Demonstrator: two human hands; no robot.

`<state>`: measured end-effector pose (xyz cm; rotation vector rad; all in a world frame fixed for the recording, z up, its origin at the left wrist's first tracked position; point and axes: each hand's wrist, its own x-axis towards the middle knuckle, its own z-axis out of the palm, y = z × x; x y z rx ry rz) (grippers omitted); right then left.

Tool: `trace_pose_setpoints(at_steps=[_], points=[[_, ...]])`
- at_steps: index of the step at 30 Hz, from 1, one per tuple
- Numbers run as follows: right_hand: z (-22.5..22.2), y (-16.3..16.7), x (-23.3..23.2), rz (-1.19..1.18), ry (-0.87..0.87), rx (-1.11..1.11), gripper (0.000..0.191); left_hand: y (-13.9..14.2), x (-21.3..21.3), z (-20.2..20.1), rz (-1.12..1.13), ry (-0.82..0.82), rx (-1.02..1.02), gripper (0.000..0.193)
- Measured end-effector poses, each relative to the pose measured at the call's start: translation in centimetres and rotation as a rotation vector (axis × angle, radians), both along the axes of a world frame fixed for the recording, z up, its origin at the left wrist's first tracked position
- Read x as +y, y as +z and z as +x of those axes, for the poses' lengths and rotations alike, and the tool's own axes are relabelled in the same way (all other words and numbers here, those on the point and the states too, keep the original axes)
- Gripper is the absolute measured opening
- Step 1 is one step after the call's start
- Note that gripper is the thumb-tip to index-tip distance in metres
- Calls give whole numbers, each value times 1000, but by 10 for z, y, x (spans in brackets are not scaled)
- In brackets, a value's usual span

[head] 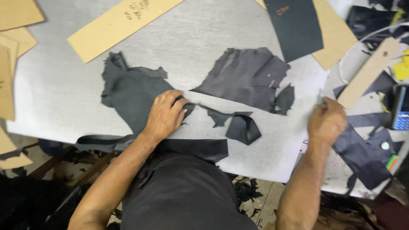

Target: The person uses a knife to cut black leather pieces on a table, following cardboard templates. They repeatedly position templates, cut around them, and remove the templates to reveal cut leather shapes.

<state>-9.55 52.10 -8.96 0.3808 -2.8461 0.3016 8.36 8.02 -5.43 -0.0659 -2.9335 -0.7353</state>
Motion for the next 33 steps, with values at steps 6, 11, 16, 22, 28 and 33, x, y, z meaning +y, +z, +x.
trace_pose_setpoints(at_steps=[6,11,16,22,28,33], points=[[60,51,-58,-623,-66,-143,18,-5,-17,6,141,-63,47,34],[140,49,-205,-499,189,-553,29,-4,-18,6,105,-88,89,24],[155,38,-272,-410,331,-394,31,-10,-19,9,158,-73,89,22],[171,44,-275,-205,322,-420,35,-20,-30,2,62,1,158,21],[162,67,-243,-242,223,-697,28,-19,-100,-18,-49,193,175,23],[134,84,-188,-199,-111,-258,41,6,-100,-40,-121,173,288,27]])
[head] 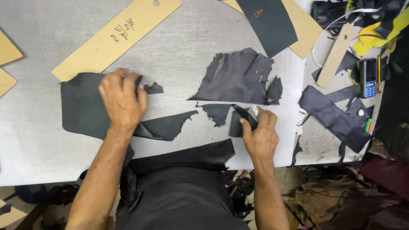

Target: The person uses a knife to cut black leather pieces on a table, following cardboard templates. They repeatedly position templates, cut around them, and remove the templates to reveal cut leather shapes.

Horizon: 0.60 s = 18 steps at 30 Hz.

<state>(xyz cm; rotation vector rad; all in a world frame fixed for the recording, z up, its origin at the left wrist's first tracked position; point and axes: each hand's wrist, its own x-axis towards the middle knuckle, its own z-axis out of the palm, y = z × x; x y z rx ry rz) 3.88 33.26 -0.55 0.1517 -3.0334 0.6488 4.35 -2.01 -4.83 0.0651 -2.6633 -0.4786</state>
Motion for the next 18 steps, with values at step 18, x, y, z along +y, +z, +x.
trace_pose_setpoints(at_steps=[18], points=[[-1,-85,88,21,-197,-344,38,21,60,30,386,-375,-362,36]])
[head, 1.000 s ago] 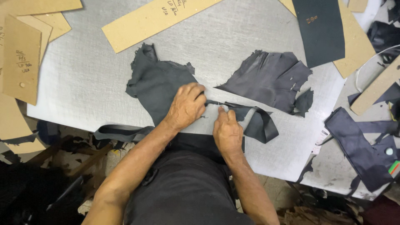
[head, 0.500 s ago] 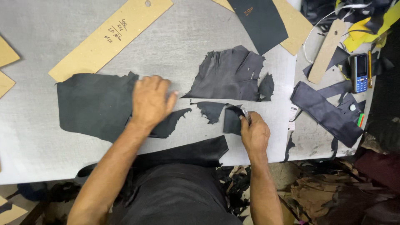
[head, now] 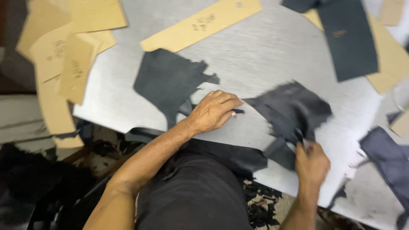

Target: The person uses a knife to cut black leather pieces on a table, following cardboard templates. They repeatedly position templates, cut around them, and remove the templates to reveal cut leather shapes.

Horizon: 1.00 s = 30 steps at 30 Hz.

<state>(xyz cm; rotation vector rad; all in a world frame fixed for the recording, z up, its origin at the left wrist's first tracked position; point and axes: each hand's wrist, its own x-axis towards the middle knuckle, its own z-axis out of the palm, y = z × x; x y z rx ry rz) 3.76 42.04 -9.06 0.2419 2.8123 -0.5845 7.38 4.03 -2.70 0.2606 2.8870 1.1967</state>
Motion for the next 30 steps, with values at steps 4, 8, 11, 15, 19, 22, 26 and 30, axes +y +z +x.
trace_pose_setpoints(at_steps=[4,8,11,15,19,22,26,30], points=[[83,-7,45,227,20,-278,44,14,-67,55,-212,153,70,49],[115,-7,55,378,-23,-483,43,8,-99,87,-309,299,73,65],[117,15,30,430,-23,-498,42,-7,-109,93,-307,336,53,29],[117,79,-35,369,49,-330,42,-19,-149,92,136,414,-127,19],[101,78,-172,-75,438,153,50,-20,-216,101,695,624,-63,24],[94,63,-265,-89,619,-25,68,-21,-271,121,1057,932,93,28],[87,66,-313,-109,676,119,27,-25,-328,169,1012,1134,136,36],[43,87,-306,-387,178,-216,23,-38,-326,198,684,1139,-92,59]])
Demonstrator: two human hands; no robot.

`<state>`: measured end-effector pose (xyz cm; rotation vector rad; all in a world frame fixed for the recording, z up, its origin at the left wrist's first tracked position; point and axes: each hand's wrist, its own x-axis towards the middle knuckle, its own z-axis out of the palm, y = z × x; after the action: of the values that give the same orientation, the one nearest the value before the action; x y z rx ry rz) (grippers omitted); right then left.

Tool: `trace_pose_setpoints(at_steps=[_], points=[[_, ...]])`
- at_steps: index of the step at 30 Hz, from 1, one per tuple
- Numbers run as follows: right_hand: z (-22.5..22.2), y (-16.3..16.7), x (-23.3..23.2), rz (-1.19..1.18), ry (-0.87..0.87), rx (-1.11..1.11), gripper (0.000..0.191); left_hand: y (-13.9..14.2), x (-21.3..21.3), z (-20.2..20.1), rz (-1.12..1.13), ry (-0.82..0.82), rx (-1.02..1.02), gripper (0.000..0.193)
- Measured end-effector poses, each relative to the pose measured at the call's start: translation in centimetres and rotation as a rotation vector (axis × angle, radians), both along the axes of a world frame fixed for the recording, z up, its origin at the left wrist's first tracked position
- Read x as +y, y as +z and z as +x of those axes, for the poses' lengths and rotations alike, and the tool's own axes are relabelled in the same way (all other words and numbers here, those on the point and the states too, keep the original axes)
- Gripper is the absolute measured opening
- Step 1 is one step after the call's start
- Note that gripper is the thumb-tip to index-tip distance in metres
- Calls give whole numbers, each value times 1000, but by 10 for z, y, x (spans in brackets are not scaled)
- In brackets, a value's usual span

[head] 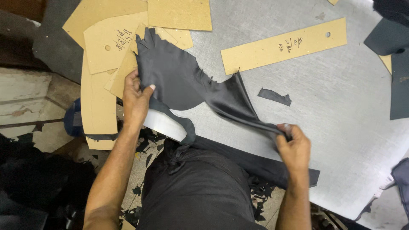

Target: The person uses a knife to cut black leather pieces on a table, following cardboard templates. They repeatedly position templates, cut around them, and remove the templates to reveal cut leather shapes.

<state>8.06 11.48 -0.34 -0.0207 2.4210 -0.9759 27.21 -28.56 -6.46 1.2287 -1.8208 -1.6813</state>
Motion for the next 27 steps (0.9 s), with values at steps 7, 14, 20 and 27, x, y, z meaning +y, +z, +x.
trace_pose_setpoints(at_steps=[7,14,20,27], points=[[-94,52,28,-221,-86,207,16,2,24,-61,-79,-202,338,68],[-102,105,143,-596,-223,532,22,24,82,-125,221,-314,748,77],[-83,35,207,95,-294,19,44,12,153,-112,363,-459,226,82],[-61,-34,248,162,-349,65,20,19,168,-75,74,-411,-109,81]])
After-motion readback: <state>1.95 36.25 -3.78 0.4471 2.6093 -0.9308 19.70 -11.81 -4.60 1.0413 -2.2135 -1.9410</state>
